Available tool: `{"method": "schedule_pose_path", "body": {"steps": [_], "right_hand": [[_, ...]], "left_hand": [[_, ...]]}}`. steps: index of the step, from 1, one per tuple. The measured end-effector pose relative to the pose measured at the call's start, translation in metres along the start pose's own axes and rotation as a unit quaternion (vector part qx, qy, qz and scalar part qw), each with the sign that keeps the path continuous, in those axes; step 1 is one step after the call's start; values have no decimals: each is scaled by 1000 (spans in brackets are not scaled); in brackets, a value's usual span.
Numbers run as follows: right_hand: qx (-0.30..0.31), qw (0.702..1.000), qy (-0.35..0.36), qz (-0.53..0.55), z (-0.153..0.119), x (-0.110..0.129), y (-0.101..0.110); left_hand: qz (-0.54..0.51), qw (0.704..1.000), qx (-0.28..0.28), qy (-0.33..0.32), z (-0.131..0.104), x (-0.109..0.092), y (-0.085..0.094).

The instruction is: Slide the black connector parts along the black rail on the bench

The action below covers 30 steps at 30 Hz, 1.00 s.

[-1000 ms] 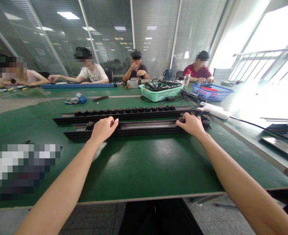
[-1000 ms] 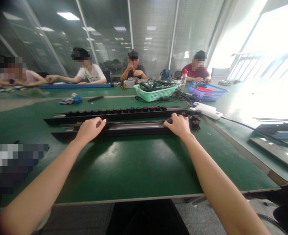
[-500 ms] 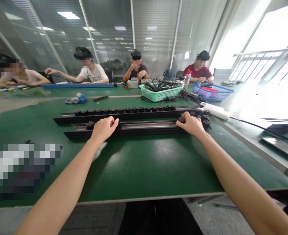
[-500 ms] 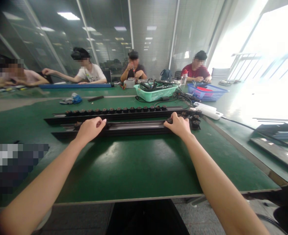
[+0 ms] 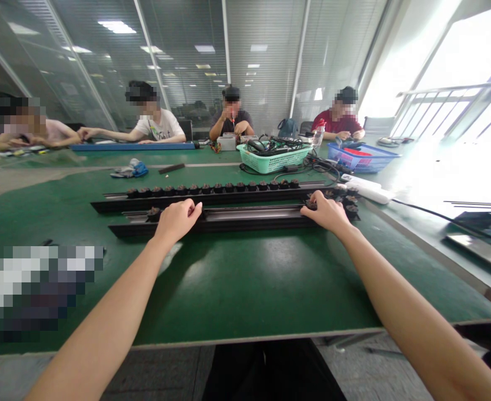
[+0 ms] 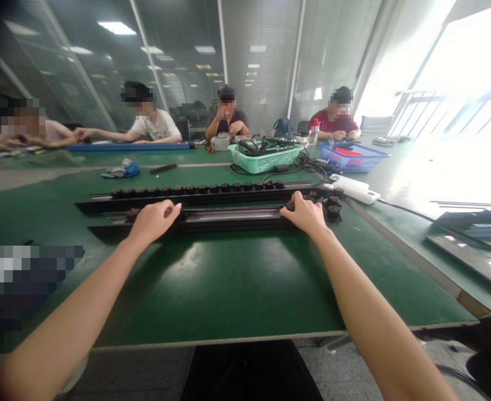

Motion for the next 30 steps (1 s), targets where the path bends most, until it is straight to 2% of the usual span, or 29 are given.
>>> {"method": "schedule_pose_path", "body": {"steps": [15, 30], "right_hand": [[5, 1000, -22, -2, 2, -8, 0], [34, 998, -37, -30, 1, -8, 3]], "left_hand": [[-1, 1000, 7, 7, -1, -2, 2], [3, 1000, 8, 12, -1, -3, 3]]}}
Point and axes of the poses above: each hand's wrist, its own z-axis towards the middle knuckle, its own y-axis out of the back of the hand, x = y × z, the point moved 5 cm from there along z, towards the middle knuckle, and after that the axes turned 4 degrees about -z, right-handed, at the moved point
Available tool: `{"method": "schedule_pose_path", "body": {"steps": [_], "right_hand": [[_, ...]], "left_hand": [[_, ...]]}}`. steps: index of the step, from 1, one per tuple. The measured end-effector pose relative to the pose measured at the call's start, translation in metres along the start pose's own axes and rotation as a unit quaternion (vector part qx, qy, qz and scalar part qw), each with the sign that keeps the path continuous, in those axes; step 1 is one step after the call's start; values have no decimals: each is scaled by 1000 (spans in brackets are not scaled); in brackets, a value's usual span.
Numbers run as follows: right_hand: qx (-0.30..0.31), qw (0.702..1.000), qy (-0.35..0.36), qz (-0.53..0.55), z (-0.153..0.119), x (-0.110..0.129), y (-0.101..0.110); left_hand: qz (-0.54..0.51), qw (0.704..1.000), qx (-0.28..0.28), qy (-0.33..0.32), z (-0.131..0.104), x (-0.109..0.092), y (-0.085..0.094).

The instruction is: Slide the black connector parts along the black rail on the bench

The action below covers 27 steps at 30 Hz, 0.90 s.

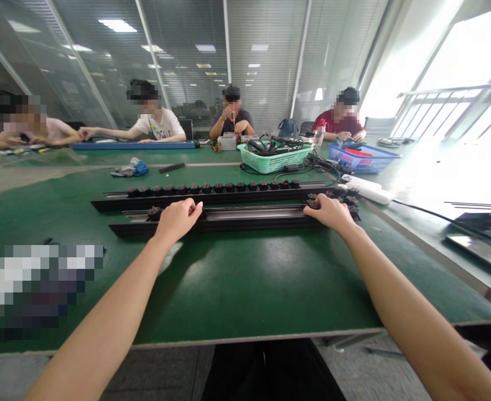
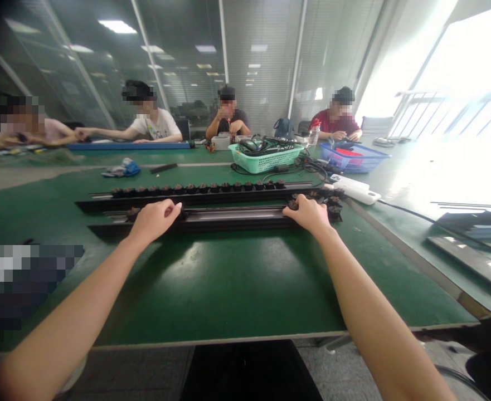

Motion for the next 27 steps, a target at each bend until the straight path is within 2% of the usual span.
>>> {"method": "schedule_pose_path", "body": {"steps": [27], "right_hand": [[-10, 1000, -12, -1, 6, -13, -2]], "left_hand": [[5, 1000, -3, -5, 0, 0, -1]]}}
Point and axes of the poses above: each hand's wrist, its own z-axis towards the middle knuckle, its own y-axis out of the back of the hand, x = y × z, the point moved 5 cm from there along z, towards the middle knuckle, and after that the axes turned 4 degrees about -z, right-handed, at the moved point
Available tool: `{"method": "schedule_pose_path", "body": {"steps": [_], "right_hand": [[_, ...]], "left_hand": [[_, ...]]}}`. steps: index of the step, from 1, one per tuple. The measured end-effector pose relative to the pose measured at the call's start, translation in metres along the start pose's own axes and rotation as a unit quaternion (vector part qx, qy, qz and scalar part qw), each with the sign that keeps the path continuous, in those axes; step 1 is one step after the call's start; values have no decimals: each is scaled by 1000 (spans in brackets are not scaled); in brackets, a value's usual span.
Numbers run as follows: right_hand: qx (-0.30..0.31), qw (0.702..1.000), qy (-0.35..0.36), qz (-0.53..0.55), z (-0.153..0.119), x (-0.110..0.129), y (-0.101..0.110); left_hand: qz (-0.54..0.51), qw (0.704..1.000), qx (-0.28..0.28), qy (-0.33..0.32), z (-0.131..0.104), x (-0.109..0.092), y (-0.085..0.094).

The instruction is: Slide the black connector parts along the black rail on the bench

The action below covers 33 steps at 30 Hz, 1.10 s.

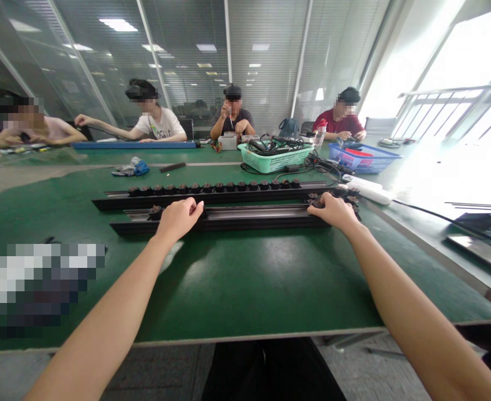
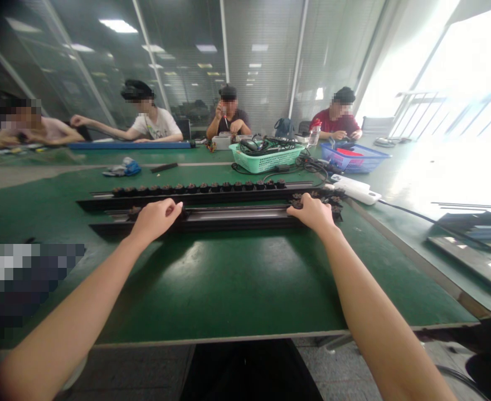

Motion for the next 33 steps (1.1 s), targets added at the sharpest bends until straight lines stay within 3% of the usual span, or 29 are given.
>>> {"method": "schedule_pose_path", "body": {"steps": [14, 33], "right_hand": [[29, 998, 34, 39, 6, -8, -11], [5, 998, 25, 57, 15, -19, -15]], "left_hand": [[-9, 1000, 3, 2, 0, 0, 1], [-1, 1000, 1, -1, 1, 1, -1]]}}
Point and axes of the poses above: each hand's wrist, its own z-axis towards the middle knuckle, its own y-axis out of the back of the hand, x = y × z, the point moved 5 cm from there along z, towards the middle knuckle, and after that the axes turned 4 degrees about -z, right-handed, at the moved point
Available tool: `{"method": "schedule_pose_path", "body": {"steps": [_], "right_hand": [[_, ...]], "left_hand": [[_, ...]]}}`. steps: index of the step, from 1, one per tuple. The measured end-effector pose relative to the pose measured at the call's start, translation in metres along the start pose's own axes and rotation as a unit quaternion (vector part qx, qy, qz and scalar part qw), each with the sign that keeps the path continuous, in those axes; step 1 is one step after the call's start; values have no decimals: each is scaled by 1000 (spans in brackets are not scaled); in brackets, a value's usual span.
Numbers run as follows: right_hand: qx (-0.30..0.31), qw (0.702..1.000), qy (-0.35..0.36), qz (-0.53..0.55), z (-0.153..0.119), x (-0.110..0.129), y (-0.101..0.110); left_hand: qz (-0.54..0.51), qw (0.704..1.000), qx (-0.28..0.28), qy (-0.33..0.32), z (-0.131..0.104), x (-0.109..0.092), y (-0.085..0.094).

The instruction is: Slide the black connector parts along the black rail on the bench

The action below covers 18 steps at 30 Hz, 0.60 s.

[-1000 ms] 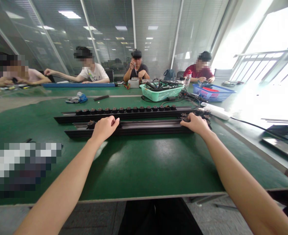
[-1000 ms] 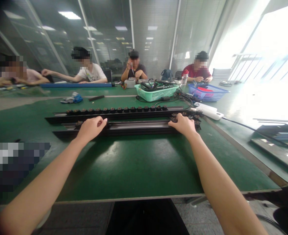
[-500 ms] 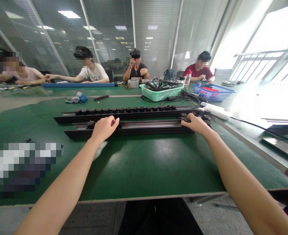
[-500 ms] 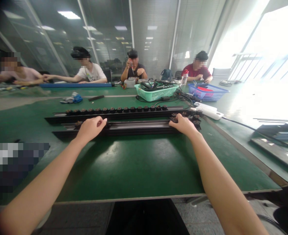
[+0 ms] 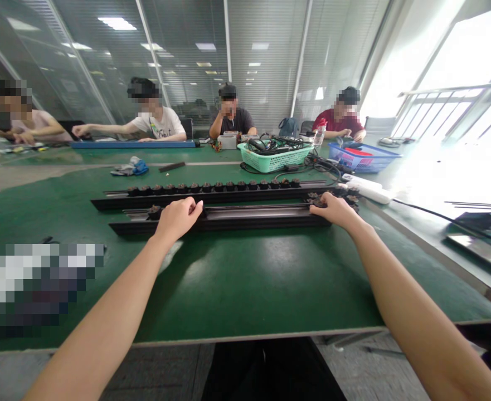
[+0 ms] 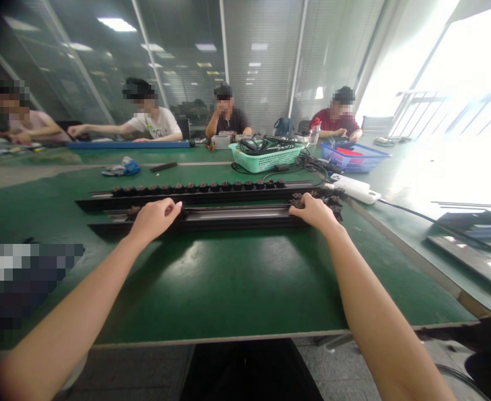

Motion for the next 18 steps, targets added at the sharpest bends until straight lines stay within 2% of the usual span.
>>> {"method": "schedule_pose_path", "body": {"steps": [18], "right_hand": [[0, 1000, -8, -10, 1, -7, 2]], "left_hand": [[6, 1000, 0, -1, 0, 0, 0]]}}
Point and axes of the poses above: each hand's wrist, its own z-axis towards the middle knuckle, its own y-axis out of the back of the hand, x = y × z, the point moved 5 cm from there along z, towards the middle knuckle, and after that the axes turned 4 degrees about -z, right-handed, at the moved point
